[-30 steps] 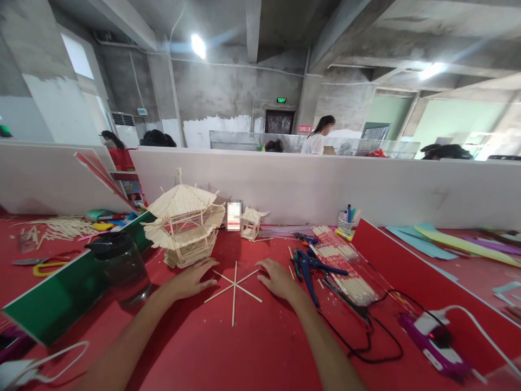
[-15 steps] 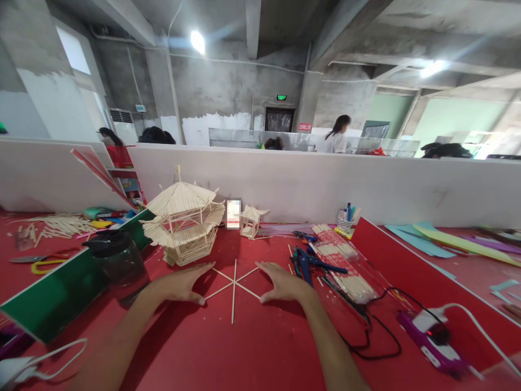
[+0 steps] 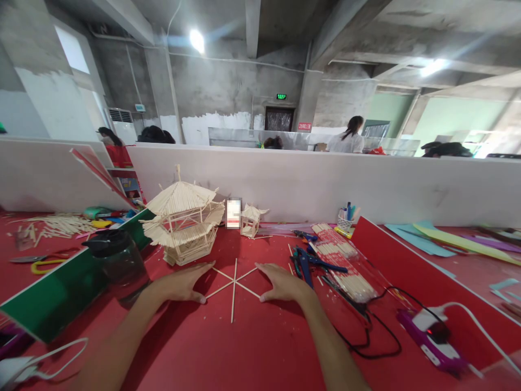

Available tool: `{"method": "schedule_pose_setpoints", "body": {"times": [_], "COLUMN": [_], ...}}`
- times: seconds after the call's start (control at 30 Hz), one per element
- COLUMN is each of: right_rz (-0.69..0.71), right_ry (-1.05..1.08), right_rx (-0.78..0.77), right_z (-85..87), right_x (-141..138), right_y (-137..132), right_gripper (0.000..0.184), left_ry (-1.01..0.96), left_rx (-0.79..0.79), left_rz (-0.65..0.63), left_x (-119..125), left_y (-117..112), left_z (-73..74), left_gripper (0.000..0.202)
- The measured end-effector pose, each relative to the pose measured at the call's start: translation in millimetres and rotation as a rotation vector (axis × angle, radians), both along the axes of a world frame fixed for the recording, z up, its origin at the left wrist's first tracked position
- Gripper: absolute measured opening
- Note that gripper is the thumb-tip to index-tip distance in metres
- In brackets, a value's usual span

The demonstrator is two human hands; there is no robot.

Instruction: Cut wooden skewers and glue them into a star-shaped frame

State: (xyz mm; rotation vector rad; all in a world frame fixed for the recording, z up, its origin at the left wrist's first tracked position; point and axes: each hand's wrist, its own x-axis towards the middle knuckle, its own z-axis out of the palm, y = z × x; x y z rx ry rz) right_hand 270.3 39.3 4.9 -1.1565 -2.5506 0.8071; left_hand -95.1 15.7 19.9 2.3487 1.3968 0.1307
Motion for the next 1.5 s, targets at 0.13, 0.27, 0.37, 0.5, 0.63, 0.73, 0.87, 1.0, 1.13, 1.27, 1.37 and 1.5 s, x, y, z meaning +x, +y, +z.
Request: {"method": "schedule_pose_setpoints", "body": {"times": [0.13,0.27,0.37,0.5,0.63,0.73,0.87,1.0,1.13,1.27,1.37,1.5], "right_rz": [-0.009,0.002,0.002,0.005,0.001,0.002,0.009,0.009,0.018,0.015,0.019,0.02], "right_ry": [-0.022,-0.045,-0.045,-0.048,-0.058,-0.05,-0.045,-0.06,-0.057,-0.061,-0.058,-0.059], "right_rx": [-0.009,-0.028,-0.023,-0.022,-0.03,-0.03,-0.028,-0.024,-0.018,-0.023,-0.028,-0.029], "right_z": [2.4,4.6,4.7,4.4,5.0,5.0,4.9,4.8,4.8,5.5,6.4,8.1], "right_x": [-1,-1,-1,0,-1,-1,-1,-1,-1,-1,-1,-2], "right_y": [-1,-1,0,0,0,0,0,0,0,0,-1,-2], "right_gripper": [0.098,0.1,0.1,0.101,0.101,0.1,0.098,0.099,0.099,0.099,0.099,0.098], "left_ry": [0.047,0.105,0.126,0.12,0.114,0.099,0.092,0.091,0.092,0.113,0.126,0.121], "left_rx": [-0.035,-0.079,-0.101,-0.103,-0.101,-0.089,-0.077,-0.08,-0.079,-0.095,-0.1,-0.093], "left_rz": [0.01,0.033,0.05,0.061,0.053,0.049,0.04,0.043,0.04,0.044,0.045,0.043], "left_x": [4,12,15,16,14,12,10,10,10,12,12,12], "left_y": [-3,-8,-11,-12,-9,-8,-7,-8,-8,-8,-8,-7], "left_z": [7.7,20.0,26.1,26.7,22.4,19.3,17.4,17.8,19.1,21.0,21.5,19.8], "left_gripper": [0.106,0.107,0.108,0.107,0.107,0.107,0.106,0.105,0.105,0.106,0.106,0.106]}}
